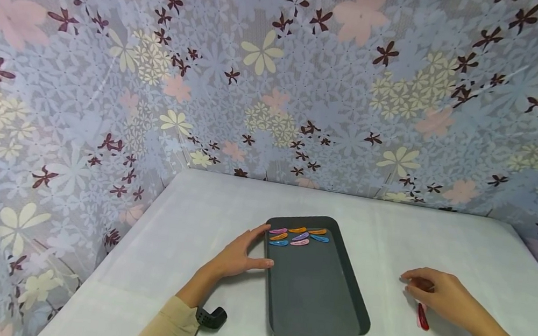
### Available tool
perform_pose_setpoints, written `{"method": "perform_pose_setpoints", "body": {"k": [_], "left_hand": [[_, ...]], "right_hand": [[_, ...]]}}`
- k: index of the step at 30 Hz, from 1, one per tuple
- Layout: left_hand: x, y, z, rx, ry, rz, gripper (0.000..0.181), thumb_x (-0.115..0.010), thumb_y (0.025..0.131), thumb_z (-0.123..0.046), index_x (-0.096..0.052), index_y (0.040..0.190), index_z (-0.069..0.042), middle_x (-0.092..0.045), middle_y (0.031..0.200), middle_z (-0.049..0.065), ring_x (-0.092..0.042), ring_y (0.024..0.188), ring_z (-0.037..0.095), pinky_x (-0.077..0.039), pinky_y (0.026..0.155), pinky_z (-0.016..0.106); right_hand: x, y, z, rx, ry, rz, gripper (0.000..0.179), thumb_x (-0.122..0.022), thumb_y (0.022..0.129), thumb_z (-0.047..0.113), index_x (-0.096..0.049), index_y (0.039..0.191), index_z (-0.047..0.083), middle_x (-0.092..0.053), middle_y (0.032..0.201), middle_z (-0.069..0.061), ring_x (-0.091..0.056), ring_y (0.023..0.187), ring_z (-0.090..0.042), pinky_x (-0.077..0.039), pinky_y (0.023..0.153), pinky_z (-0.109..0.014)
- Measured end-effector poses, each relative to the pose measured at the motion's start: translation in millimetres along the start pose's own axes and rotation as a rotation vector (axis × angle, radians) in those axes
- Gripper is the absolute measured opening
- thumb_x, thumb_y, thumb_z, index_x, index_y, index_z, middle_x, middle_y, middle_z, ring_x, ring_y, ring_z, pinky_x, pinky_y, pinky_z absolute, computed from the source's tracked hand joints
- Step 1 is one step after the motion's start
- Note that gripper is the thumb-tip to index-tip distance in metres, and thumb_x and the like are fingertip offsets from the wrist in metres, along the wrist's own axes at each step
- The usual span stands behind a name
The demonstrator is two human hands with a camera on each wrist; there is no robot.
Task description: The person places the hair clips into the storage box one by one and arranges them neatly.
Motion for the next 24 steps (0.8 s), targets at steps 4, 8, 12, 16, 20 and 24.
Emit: {"method": "perform_pose_setpoints", "body": {"k": [4,8,12,16,20,24], "left_hand": [[-0.4,-0.3,0.1,0.001,-0.002,-0.003,0.088,-0.066,0.072,-0.068,-0.021,0.145,-0.049,-0.029,0.154,-0.007,-0.027,0.144,0.023,-0.027,0.112,0.057],[-0.7,-0.1,0.5,0.002,-0.004,-0.003,0.088,-0.066,0.072,-0.068,-0.021,0.145,-0.049,-0.029,0.154,-0.008,-0.027,0.144,0.023,-0.027,0.111,0.057],[-0.5,-0.5,0.5,0.007,-0.013,0.002,0.089,-0.067,0.071,-0.068,-0.021,0.145,-0.048,-0.028,0.154,-0.008,-0.027,0.143,0.022,-0.027,0.112,0.056],[-0.3,-0.1,0.9,0.011,-0.013,0.002,0.089,-0.067,0.071,-0.068,-0.021,0.146,-0.048,-0.028,0.155,-0.007,-0.027,0.144,0.022,-0.027,0.112,0.056],[-0.2,0.3,1.2,0.015,-0.013,-0.001,0.09,-0.067,0.071,-0.068,-0.022,0.146,-0.048,-0.029,0.155,-0.007,-0.027,0.144,0.022,-0.027,0.112,0.056],[-0.2,0.2,1.1,0.011,-0.008,-0.002,0.09,-0.067,0.071,-0.068,-0.022,0.146,-0.047,-0.03,0.154,-0.007,-0.028,0.143,0.022,-0.028,0.112,0.055]], "right_hand": [[0.4,-3.3,-3.4,-0.014,0.0,0.014,0.031,-0.067,0.086,0.037,-0.067,0.111,0.018,-0.066,0.095,0.003,-0.057,0.078,0.003,-0.047,0.063,-0.021],[0.7,-8.3,-8.7,-0.026,0.006,0.019,0.035,-0.066,0.086,0.042,-0.067,0.111,0.018,-0.066,0.095,0.003,-0.057,0.079,0.003,-0.046,0.062,-0.021],[0.3,-14.8,-13.7,-0.041,0.003,0.026,0.043,-0.064,0.085,0.049,-0.066,0.112,0.017,-0.066,0.091,0.004,-0.057,0.077,0.003,-0.046,0.062,-0.021],[-2.7,-19.2,-18.1,-0.066,0.028,0.049,0.051,-0.066,0.081,0.053,-0.065,0.114,0.014,-0.061,0.083,0.003,-0.052,0.068,0.0,-0.041,0.058,-0.021],[-4.2,-21.0,-19.4,-0.07,0.05,0.063,0.051,-0.071,0.077,0.049,-0.064,0.113,0.013,-0.057,0.08,0.001,-0.048,0.064,-0.002,-0.039,0.056,-0.021],[-4.5,-22.4,-18.2,-0.042,0.065,0.073,0.047,-0.072,0.078,0.043,-0.064,0.113,0.012,-0.058,0.079,0.002,-0.05,0.064,-0.001,-0.041,0.056,-0.021]]}}
Point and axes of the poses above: each hand's wrist, its own y-axis towards the middle knuckle, its own x-axis out of the back of the hand, z = x × y, the point moved 6 cm from there along y, towards the middle knuckle
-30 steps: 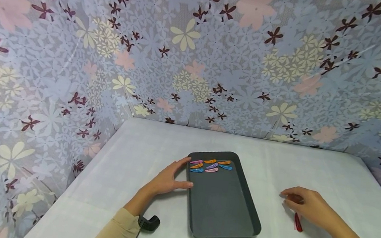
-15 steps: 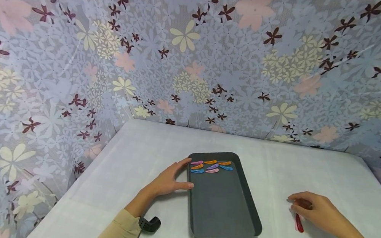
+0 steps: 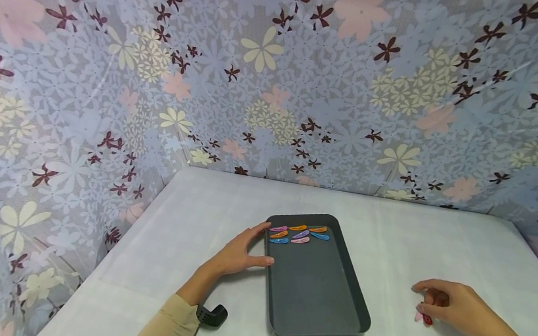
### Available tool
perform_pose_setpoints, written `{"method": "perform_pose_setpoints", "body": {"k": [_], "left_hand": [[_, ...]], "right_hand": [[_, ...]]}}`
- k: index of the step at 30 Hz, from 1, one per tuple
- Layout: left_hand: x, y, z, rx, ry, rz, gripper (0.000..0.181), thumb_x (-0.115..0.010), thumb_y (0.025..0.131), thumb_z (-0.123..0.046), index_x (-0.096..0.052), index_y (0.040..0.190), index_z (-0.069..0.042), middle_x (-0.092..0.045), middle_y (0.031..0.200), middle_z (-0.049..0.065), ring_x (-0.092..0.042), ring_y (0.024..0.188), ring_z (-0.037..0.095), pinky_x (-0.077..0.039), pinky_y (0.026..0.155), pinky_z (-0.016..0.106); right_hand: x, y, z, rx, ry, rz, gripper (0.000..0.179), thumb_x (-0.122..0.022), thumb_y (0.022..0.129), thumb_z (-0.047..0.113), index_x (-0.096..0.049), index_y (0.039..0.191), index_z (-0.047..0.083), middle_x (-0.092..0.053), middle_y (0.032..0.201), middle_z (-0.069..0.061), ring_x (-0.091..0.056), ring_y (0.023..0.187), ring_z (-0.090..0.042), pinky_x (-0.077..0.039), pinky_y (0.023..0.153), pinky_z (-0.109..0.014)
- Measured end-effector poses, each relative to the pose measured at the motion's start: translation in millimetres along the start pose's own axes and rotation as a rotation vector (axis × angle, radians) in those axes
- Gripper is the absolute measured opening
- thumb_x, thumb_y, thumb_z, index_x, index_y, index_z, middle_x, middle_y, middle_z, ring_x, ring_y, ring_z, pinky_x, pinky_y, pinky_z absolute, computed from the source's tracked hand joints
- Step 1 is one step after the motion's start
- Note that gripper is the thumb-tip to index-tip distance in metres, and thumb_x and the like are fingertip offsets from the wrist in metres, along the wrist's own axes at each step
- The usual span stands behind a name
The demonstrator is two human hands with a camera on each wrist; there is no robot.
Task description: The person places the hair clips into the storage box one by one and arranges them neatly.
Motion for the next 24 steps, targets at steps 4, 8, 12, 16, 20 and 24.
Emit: {"method": "perform_pose_setpoints", "body": {"k": [4,8,12,16,20,24], "left_hand": [[-0.5,0.4,0.1,-0.005,0.004,0.001,0.09,-0.067,0.071,-0.068,-0.022,0.146,-0.047,-0.03,0.154,-0.007,-0.029,0.143,0.021,-0.028,0.112,0.055],[-0.4,0.7,-0.2,-0.014,-0.008,-0.001,0.091,-0.068,0.071,-0.067,-0.022,0.147,-0.044,-0.03,0.154,-0.006,-0.028,0.143,0.022,-0.028,0.112,0.054],[0.9,0.2,-1.1,-0.031,-0.021,-0.003,0.092,-0.068,0.072,-0.066,-0.023,0.148,-0.041,-0.031,0.154,-0.004,-0.029,0.143,0.023,-0.028,0.111,0.055],[1.2,0.4,-1.4,-0.041,-0.015,-0.003,0.091,-0.068,0.072,-0.066,-0.023,0.147,-0.041,-0.031,0.154,-0.004,-0.029,0.143,0.024,-0.028,0.111,0.056],[0.5,0.7,-1.3,-0.043,-0.013,0.002,0.09,-0.068,0.072,-0.066,-0.023,0.147,-0.043,-0.031,0.154,-0.003,-0.029,0.142,0.024,-0.029,0.111,0.056],[2.4,-0.5,0.4,-0.029,-0.013,0.002,0.09,-0.068,0.072,-0.067,-0.022,0.147,-0.045,-0.031,0.154,-0.004,-0.029,0.143,0.024,-0.029,0.111,0.056]], "right_hand": [[-0.7,-1.4,-0.2,0.014,0.034,0.013,0.044,-0.071,0.081,0.037,-0.063,0.116,0.011,-0.06,0.078,0.002,-0.053,0.061,-0.003,-0.041,0.056,-0.021],[-1.4,-3.2,-0.6,0.042,0.075,0.026,0.041,-0.069,0.085,0.029,-0.061,0.119,0.008,-0.061,0.082,0.0,-0.052,0.059,-0.004,-0.042,0.053,-0.023],[0.2,-4.8,-1.9,0.061,0.091,0.027,0.038,-0.066,0.088,0.026,-0.061,0.12,0.006,-0.062,0.088,-0.002,-0.052,0.062,-0.002,-0.044,0.051,-0.024],[2.3,-6.2,-5.6,0.052,0.085,0.037,0.04,-0.065,0.089,0.029,-0.06,0.122,0.007,-0.064,0.094,-0.003,-0.054,0.068,-0.001,-0.046,0.054,-0.024],[3.8,-10.0,-9.5,0.033,0.045,0.057,0.045,-0.069,0.084,0.033,-0.061,0.121,0.008,-0.066,0.102,-0.003,-0.053,0.074,0.004,-0.049,0.061,-0.022],[4.4,-13.8,-10.4,0.029,0.006,0.072,0.043,-0.072,0.081,0.032,-0.063,0.118,0.011,-0.065,0.103,-0.002,-0.051,0.076,0.006,-0.048,0.063,-0.02]]}}
Point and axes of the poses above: each hand's wrist, its own y-axis towards the middle knuckle, its own x-axis out of the back of the hand, z = x × y, the point moved 6 cm from there along y, towards the middle knuckle
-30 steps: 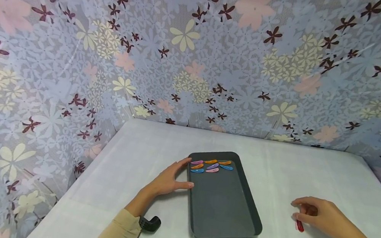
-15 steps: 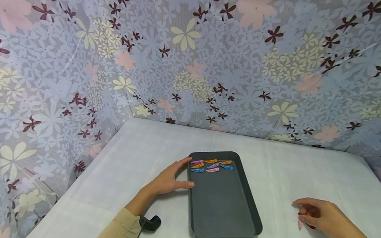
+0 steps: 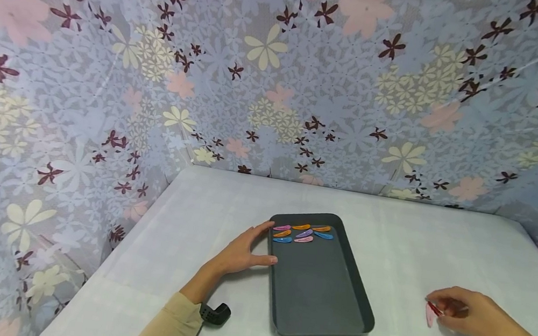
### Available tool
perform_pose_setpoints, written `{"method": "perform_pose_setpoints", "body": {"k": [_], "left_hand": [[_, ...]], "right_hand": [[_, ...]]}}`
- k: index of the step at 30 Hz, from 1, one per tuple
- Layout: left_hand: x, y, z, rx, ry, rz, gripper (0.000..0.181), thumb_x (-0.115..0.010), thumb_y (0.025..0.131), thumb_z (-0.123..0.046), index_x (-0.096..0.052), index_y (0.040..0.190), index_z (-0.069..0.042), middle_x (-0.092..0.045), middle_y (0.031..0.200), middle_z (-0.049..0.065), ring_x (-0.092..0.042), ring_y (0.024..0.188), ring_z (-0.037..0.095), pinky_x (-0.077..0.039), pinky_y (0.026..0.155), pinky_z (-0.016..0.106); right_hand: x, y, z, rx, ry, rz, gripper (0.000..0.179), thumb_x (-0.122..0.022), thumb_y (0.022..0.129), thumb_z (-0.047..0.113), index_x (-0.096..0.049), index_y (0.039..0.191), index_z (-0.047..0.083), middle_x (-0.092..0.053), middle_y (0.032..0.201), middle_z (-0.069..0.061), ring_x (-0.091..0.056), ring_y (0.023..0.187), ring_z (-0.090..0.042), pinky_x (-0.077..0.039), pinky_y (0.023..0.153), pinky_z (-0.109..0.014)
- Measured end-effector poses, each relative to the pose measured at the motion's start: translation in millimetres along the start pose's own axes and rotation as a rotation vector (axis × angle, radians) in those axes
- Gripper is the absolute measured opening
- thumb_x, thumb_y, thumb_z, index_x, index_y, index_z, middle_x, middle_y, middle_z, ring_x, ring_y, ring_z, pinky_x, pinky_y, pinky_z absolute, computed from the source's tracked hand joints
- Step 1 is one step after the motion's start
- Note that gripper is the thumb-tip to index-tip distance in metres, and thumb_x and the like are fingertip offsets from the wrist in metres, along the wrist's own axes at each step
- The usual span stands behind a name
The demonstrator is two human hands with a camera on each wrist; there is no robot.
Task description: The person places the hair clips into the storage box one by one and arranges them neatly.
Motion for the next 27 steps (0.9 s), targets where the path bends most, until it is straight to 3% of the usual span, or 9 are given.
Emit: {"method": "perform_pose_setpoints", "body": {"k": [6,12,27], "left_hand": [[-0.8,-0.6,1.0,0.026,-0.002,-0.008,0.091,-0.068,0.07,-0.068,-0.022,0.146,-0.046,-0.03,0.154,-0.005,-0.028,0.143,0.023,-0.027,0.112,0.056],[-2.1,-0.5,0.9,0.018,-0.017,-0.003,0.091,-0.068,0.071,-0.067,-0.023,0.146,-0.046,-0.029,0.154,-0.005,-0.027,0.143,0.023,-0.026,0.112,0.057],[-0.7,-1.0,-0.8,0.008,-0.015,0.004,0.091,-0.068,0.071,-0.066,-0.023,0.147,-0.044,-0.03,0.154,-0.004,-0.028,0.143,0.024,-0.027,0.111,0.057]], "right_hand": [[0.1,-9.0,5.1,0.094,-0.08,-0.055,0.033,-0.073,0.081,0.026,-0.067,0.112,0.016,-0.06,0.088,0.007,-0.047,0.07,0.005,-0.042,0.058,-0.019],[-3.4,-14.7,7.6,0.153,-0.081,-0.069,0.033,-0.073,0.081,0.022,-0.07,0.114,0.016,-0.058,0.088,0.011,-0.045,0.069,0.004,-0.039,0.057,-0.018],[-4.4,-13.0,8.5,0.156,-0.096,-0.114,0.028,-0.073,0.08,0.017,-0.073,0.107,0.018,-0.061,0.084,0.014,-0.043,0.065,0.004,-0.037,0.053,-0.019]]}}
Point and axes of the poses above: each hand's wrist, its own y-axis towards the middle knuckle, its own x-axis out of the back of the hand, z = x × y, the point moved 6 cm from there along y, towards the middle knuckle
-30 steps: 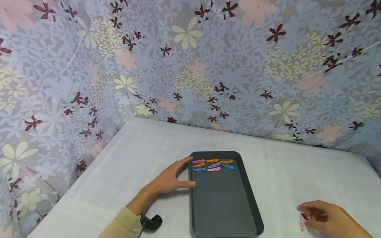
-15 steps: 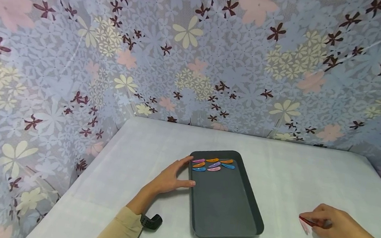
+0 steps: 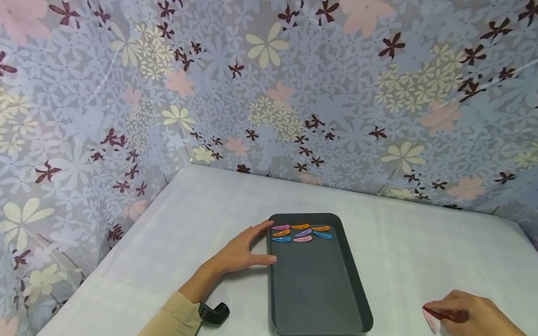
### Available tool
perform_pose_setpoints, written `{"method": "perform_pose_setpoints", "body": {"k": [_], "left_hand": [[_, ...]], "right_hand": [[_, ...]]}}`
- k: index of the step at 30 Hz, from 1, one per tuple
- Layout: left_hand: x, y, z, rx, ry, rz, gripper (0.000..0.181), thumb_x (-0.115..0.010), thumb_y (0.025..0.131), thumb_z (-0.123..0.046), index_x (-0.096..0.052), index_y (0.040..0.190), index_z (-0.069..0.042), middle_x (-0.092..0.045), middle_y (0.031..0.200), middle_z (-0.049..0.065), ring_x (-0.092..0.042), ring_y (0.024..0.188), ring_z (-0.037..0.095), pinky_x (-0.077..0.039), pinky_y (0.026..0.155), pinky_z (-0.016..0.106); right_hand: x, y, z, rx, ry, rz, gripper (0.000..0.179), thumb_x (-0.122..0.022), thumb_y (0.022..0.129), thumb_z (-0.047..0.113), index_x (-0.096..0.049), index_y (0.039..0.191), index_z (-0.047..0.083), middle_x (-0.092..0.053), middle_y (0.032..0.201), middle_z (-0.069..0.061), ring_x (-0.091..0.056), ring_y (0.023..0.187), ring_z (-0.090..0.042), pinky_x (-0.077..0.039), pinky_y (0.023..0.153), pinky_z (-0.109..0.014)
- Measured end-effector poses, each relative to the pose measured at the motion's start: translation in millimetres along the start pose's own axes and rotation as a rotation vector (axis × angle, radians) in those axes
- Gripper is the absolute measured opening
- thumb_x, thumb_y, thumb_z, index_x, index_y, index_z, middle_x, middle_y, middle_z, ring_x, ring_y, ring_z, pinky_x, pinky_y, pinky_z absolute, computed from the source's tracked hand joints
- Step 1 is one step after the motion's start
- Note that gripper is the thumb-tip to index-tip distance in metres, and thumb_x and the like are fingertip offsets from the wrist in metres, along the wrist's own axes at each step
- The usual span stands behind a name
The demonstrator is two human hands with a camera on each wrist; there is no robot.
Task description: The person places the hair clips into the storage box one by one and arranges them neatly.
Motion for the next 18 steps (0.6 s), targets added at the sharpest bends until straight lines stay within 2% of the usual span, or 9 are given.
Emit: {"method": "perform_pose_setpoints", "body": {"k": [6,13,18], "left_hand": [[0.9,-0.3,-0.7,-0.002,0.005,0.001,0.09,-0.068,0.072,-0.065,-0.023,0.147,-0.043,-0.03,0.154,-0.003,-0.028,0.143,0.025,-0.027,0.112,0.057],[-0.3,1.5,1.4,-0.001,0.016,0.002,0.09,-0.068,0.071,-0.067,-0.023,0.146,-0.044,-0.031,0.154,-0.004,-0.029,0.143,0.025,-0.027,0.112,0.058],[-0.8,2.3,2.4,-0.003,0.019,0.001,0.09,-0.068,0.071,-0.067,-0.023,0.146,-0.044,-0.03,0.154,-0.004,-0.029,0.143,0.024,-0.027,0.112,0.057]], "right_hand": [[4.6,6.8,5.3,0.045,-0.021,-0.059,0.026,-0.075,0.078,0.016,-0.074,0.104,0.021,-0.062,0.084,0.015,-0.045,0.067,0.006,-0.038,0.054,-0.018],[8.4,20.0,16.2,0.049,-0.007,-0.017,0.024,-0.073,0.082,0.025,-0.073,0.105,0.024,-0.063,0.089,0.012,-0.05,0.074,0.007,-0.044,0.06,-0.017],[11.4,28.1,26.4,0.102,-0.006,-0.032,0.025,-0.074,0.08,0.021,-0.073,0.104,0.024,-0.061,0.088,0.012,-0.05,0.074,0.008,-0.044,0.06,-0.017]]}}
Point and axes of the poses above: each hand's wrist, its own y-axis towards the middle knuckle, its own x-axis out of the back of the hand, z = x × y, the point moved 6 cm from there along y, towards the middle knuckle
